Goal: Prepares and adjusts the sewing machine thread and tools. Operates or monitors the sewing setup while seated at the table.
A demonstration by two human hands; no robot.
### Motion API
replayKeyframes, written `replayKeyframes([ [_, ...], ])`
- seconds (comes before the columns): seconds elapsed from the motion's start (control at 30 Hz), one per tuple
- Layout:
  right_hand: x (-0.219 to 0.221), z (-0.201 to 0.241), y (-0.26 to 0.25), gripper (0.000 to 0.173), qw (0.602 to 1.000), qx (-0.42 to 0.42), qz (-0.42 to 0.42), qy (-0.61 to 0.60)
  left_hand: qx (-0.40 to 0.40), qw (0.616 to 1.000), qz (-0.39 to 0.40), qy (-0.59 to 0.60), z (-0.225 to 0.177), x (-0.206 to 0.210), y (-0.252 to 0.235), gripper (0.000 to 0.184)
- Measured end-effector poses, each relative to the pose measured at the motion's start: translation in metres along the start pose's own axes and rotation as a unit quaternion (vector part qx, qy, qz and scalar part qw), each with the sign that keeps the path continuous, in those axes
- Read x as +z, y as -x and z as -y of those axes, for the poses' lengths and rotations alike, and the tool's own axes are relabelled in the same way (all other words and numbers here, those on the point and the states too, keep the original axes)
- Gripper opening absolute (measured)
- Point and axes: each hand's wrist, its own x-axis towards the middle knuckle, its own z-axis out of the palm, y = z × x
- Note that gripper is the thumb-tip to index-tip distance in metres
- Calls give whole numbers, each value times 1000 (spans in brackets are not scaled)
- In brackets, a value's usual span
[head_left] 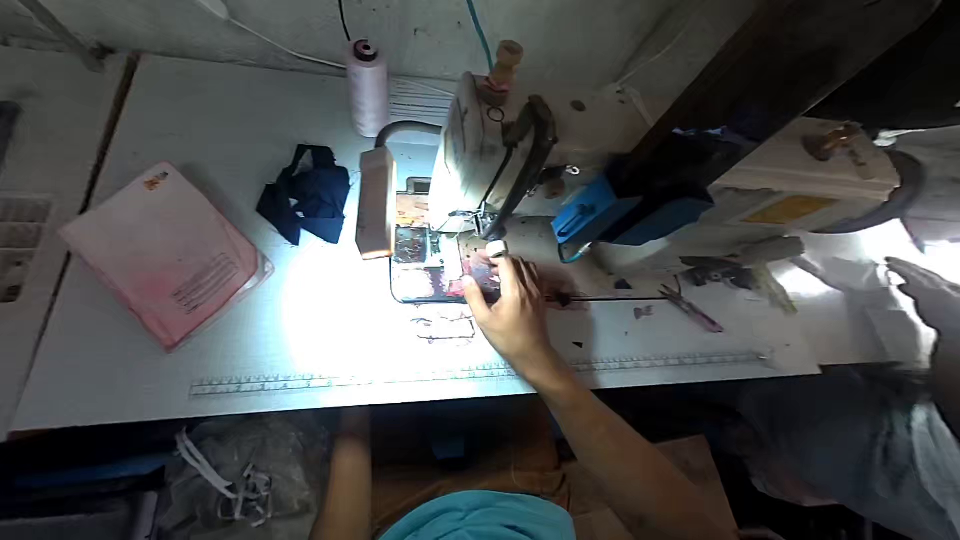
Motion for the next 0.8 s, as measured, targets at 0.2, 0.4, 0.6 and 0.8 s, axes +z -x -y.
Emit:
replayKeyframes([
  [0.2,7,6,-3,20,990,-133,34,24,341,845,-155,381,89,61,29,30],
  [0.4,-34,24,87,22,958,-126,219,-134,571,757,-116,296,105,36,72,26],
  [0.6,-30,23,75,30,996,-48,57,-56,651,668,-296,207,13,-24,82,23],
  [0.8,-7,7,37,20,988,-82,40,122,672,640,-310,208,-15,-20,94,21],
])
